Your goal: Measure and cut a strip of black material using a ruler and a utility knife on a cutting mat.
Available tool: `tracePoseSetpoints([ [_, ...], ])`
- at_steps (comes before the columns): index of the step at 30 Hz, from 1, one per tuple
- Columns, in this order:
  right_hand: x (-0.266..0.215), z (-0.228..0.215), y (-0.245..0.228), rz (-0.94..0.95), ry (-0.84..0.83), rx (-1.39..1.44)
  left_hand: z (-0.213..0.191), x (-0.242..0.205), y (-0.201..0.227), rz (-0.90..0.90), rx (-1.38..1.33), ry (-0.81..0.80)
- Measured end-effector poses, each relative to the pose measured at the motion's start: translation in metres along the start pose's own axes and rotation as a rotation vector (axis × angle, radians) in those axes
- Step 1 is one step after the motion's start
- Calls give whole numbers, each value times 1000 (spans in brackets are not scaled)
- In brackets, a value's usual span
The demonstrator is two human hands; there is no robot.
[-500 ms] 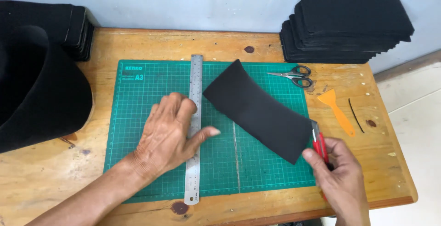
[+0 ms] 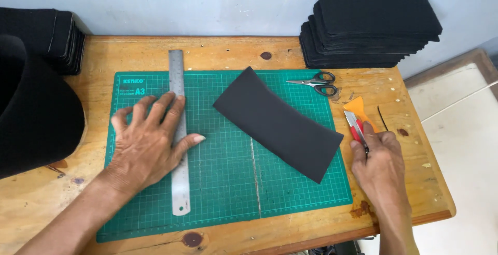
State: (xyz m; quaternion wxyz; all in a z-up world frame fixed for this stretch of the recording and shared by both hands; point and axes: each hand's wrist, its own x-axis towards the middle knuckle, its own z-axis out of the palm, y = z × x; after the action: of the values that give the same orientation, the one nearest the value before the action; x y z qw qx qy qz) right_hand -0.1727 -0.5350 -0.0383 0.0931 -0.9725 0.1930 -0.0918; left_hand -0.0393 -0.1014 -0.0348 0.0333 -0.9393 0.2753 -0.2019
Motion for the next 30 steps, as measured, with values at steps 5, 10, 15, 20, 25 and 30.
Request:
tracePoseSetpoints([
  [5, -1, 6, 3, -66, 115, 0, 4, 3, -20, -31, -8, -19],
  [10, 2, -19, -16, 12, -12, 47, -9, 11, 6, -81, 41, 66],
  [15, 16, -27, 1, -77, 146, 76, -33, 21, 50, 42, -160, 165],
  [20, 8, -45, -36, -27, 4, 489, -24, 23, 36, -110, -234, 49],
  [25, 6, -45, -61, 70, -187, 687, -5, 9, 4, -291, -336, -155],
  [30, 0, -48, -87, 157, -484, 688, -2, 7, -15, -378, -582, -209],
])
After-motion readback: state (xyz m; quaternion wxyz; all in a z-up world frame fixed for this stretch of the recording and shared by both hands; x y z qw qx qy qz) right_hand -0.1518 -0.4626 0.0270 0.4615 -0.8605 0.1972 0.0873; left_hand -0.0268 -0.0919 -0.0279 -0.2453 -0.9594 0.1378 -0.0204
